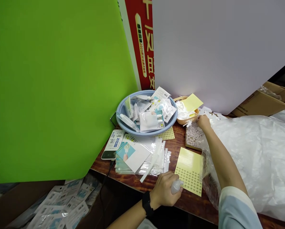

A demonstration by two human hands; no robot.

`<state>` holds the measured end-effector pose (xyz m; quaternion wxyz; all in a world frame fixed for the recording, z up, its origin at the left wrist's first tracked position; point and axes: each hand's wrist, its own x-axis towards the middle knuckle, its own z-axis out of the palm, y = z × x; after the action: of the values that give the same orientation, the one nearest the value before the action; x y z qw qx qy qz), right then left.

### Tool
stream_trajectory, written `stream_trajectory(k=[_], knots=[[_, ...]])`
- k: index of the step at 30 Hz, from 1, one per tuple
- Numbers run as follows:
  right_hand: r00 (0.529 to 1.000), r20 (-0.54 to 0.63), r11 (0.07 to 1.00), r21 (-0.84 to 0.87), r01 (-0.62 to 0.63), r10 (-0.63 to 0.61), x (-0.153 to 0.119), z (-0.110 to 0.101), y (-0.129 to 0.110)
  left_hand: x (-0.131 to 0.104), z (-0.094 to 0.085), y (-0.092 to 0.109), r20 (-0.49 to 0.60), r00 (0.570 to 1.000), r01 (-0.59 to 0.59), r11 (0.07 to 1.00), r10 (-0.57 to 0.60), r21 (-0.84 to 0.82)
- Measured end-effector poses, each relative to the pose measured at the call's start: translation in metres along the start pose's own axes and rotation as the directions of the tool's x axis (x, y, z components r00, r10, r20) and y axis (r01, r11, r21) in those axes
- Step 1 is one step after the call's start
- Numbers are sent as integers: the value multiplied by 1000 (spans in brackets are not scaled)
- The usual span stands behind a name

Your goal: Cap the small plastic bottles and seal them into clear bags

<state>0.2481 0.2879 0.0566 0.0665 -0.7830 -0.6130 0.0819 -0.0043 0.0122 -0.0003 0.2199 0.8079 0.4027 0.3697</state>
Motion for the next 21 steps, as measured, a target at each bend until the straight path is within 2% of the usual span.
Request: stream_trajectory(k=[3,6,9,11,13,16,19,21], knots=[[998,5,990,130,-56,56,-5,-4,-2,0,0,0,-1,1000,-4,1000,4,2],[992,-12,944,310,-115,125,-12,-19,-7,1,0,0,4,1000,-2,1000,2,0],[984,-17,840,523,-144,179,-29,-40,-15,1,0,2,-12,1000,2,999,-2,-33],[981,-26,750,649,-129,191,-51,-55,-21,1,-1,3,-35,999,-3,998,1,-62],[982,-44,662,744,-90,184,-82,-66,-25,0,-3,5,-63,998,-7,996,1,-92],[988,-77,553,833,-10,133,-145,-75,-30,0,-14,11,-124,991,28,986,-49,-167],[994,-96,488,871,54,60,-221,-78,-35,1,-37,23,-169,973,111,963,-155,-246],[991,-136,512,850,121,-7,-271,-80,-41,2,-59,34,-160,963,159,939,-216,-306]])
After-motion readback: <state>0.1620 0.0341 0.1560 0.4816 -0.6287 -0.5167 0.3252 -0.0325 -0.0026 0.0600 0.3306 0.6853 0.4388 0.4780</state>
